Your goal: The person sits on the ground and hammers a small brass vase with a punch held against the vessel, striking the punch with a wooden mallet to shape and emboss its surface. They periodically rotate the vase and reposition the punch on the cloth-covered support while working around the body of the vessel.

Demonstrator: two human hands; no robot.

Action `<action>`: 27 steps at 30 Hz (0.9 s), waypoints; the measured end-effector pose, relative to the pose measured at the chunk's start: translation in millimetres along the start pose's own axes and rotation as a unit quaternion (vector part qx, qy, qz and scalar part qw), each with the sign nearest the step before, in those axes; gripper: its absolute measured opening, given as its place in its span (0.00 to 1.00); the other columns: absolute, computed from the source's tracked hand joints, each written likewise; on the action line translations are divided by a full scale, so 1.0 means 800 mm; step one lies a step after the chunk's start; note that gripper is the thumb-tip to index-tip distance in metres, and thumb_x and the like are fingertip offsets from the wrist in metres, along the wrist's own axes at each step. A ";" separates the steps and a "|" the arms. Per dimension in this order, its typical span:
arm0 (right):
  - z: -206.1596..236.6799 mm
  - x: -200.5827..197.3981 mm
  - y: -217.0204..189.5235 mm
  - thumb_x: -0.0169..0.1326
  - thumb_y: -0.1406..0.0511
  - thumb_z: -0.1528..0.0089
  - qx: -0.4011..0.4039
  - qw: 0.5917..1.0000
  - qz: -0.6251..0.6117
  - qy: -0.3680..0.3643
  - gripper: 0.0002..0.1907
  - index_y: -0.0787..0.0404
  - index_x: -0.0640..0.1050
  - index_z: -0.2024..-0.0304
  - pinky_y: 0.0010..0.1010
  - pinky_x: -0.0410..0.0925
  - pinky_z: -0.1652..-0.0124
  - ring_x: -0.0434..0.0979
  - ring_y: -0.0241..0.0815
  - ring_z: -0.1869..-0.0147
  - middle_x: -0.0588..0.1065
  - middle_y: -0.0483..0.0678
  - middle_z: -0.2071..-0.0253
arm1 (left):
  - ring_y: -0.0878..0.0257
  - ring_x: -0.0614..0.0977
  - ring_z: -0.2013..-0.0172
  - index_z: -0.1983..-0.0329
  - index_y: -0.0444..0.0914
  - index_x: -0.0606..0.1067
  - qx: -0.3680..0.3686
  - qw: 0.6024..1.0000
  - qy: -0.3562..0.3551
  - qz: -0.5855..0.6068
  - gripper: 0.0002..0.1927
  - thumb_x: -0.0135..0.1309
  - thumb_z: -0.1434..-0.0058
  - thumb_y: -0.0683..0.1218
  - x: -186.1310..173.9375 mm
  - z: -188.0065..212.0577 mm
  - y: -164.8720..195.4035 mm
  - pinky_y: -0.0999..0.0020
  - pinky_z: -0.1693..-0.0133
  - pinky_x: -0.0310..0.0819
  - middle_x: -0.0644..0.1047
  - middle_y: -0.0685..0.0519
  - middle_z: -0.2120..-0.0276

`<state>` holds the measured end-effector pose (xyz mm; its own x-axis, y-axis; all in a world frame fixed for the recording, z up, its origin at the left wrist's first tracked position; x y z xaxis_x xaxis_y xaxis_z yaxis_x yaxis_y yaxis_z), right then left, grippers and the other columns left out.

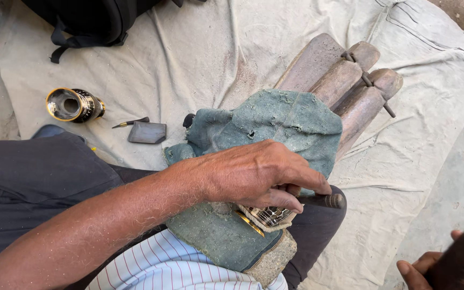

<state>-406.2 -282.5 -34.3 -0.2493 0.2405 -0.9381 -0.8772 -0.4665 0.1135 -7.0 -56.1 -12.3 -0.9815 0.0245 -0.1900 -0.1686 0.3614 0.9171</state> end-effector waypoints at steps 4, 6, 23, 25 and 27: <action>-0.002 0.000 -0.001 0.66 0.60 0.42 -0.012 1.000 -0.007 -0.008 0.12 0.55 0.76 0.74 0.43 0.58 0.33 0.78 0.31 0.76 0.74 0.40 0.86 | 0.62 0.85 0.63 0.45 0.40 0.76 -0.022 1.000 -0.009 -0.003 0.23 0.66 0.43 0.45 0.000 -0.001 0.001 0.64 0.57 0.80 0.84 0.55 0.59; -0.002 -0.001 -0.002 0.66 0.61 0.42 -0.010 1.000 -0.009 -0.005 0.12 0.56 0.76 0.73 0.43 0.58 0.33 0.78 0.31 0.76 0.73 0.40 0.85 | 0.63 0.85 0.65 0.45 0.40 0.76 -0.034 0.999 -0.015 0.000 0.23 0.66 0.44 0.45 -0.001 -0.004 0.003 0.66 0.59 0.80 0.84 0.55 0.59; 0.003 -0.002 -0.001 0.66 0.63 0.42 -0.009 1.000 -0.019 0.014 0.11 0.57 0.75 0.69 0.43 0.62 0.37 0.78 0.33 0.78 0.73 0.42 0.85 | 0.62 0.86 0.64 0.42 0.42 0.76 -0.047 0.999 -0.007 0.013 0.25 0.66 0.44 0.46 0.001 -0.002 0.000 0.65 0.58 0.81 0.84 0.55 0.56; 0.002 -0.002 -0.001 0.66 0.63 0.42 -0.007 1.000 -0.023 0.015 0.11 0.57 0.75 0.68 0.43 0.62 0.38 0.78 0.33 0.78 0.73 0.42 0.85 | 0.62 0.85 0.62 0.42 0.41 0.75 -0.022 1.000 -0.008 0.011 0.24 0.66 0.43 0.46 -0.001 -0.001 0.002 0.65 0.57 0.80 0.84 0.55 0.56; 0.001 -0.002 -0.002 0.66 0.63 0.42 -0.015 0.999 -0.030 0.012 0.11 0.58 0.74 0.68 0.43 0.63 0.38 0.78 0.33 0.78 0.73 0.43 0.85 | 0.62 0.85 0.62 0.43 0.41 0.75 -0.012 1.000 -0.007 0.005 0.24 0.66 0.42 0.45 -0.003 -0.002 0.004 0.64 0.57 0.80 0.83 0.55 0.57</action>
<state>-404.6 -281.2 -32.9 -0.1853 0.2481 -0.9508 -0.8777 -0.4769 0.0466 -5.4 -56.3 -8.9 -0.9819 0.0415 -0.1848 -0.1602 0.3387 0.9272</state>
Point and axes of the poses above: each hand's wrist, its own z-axis away from the middle knuckle, its own x-axis out of the palm, y = z × x, the point moved 3 cm from there along -z, towards the middle knuckle
